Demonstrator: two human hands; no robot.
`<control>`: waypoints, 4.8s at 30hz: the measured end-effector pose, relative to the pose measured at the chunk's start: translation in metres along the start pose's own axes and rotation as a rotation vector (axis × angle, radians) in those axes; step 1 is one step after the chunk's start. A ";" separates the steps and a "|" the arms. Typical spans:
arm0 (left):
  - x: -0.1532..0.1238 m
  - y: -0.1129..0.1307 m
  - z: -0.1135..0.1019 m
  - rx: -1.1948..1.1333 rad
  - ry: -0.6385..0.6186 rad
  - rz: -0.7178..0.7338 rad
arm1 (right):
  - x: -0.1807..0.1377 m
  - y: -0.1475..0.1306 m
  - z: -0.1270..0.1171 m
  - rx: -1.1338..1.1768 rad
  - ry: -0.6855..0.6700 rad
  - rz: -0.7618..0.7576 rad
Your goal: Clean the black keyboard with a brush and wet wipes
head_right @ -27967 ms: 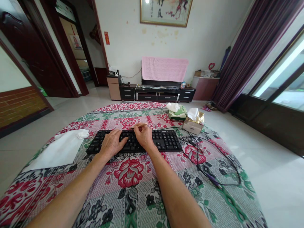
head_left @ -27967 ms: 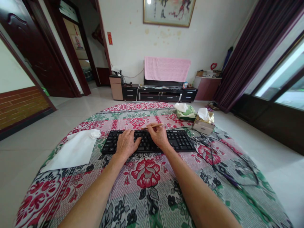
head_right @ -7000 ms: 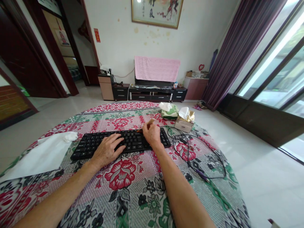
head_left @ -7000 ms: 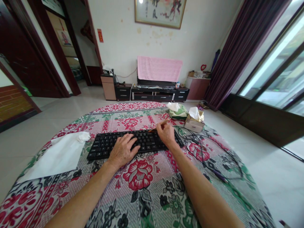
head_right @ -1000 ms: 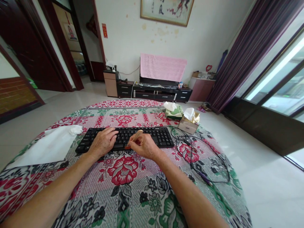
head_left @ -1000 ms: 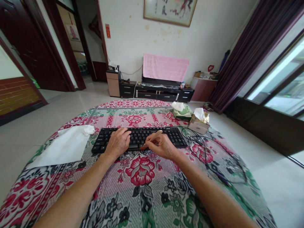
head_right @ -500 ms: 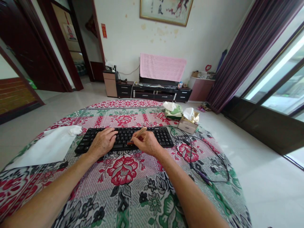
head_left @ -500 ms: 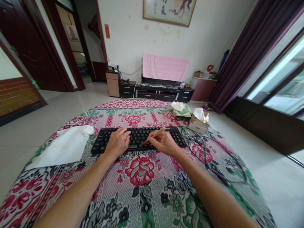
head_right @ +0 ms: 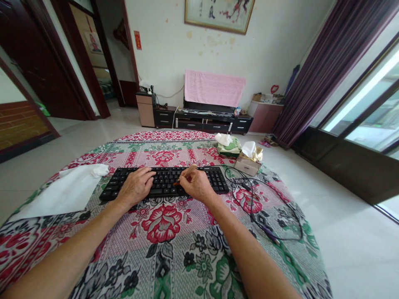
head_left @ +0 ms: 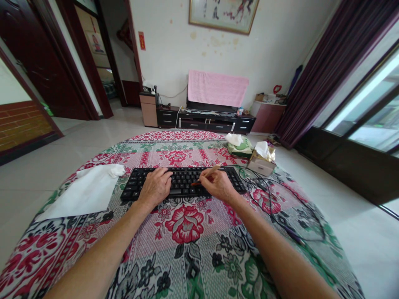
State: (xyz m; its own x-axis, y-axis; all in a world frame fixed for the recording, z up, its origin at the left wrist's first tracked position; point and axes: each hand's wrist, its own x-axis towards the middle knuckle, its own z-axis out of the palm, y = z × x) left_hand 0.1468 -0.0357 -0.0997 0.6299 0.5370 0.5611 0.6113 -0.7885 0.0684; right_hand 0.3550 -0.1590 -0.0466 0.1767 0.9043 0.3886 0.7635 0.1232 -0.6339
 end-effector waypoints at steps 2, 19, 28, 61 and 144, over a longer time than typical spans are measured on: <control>0.000 0.000 0.000 0.008 -0.002 0.000 | 0.003 0.005 -0.009 -0.133 0.078 0.086; 0.000 0.027 0.000 -0.051 0.007 0.107 | 0.010 0.033 -0.047 -0.439 0.198 0.352; -0.001 0.026 0.003 -0.054 -0.007 0.081 | 0.009 0.057 -0.075 -0.585 0.187 0.484; -0.003 0.022 0.014 0.013 0.072 0.148 | 0.001 0.087 -0.072 -0.113 0.359 0.334; -0.003 0.023 0.012 0.022 0.077 0.160 | -0.006 0.079 -0.070 -0.265 0.346 0.328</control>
State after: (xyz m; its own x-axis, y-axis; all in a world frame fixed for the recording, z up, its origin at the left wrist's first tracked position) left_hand 0.1652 -0.0516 -0.1096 0.6819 0.3796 0.6252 0.5169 -0.8548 -0.0449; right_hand 0.4580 -0.1832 -0.0522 0.5920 0.6851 0.4245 0.7564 -0.2905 -0.5861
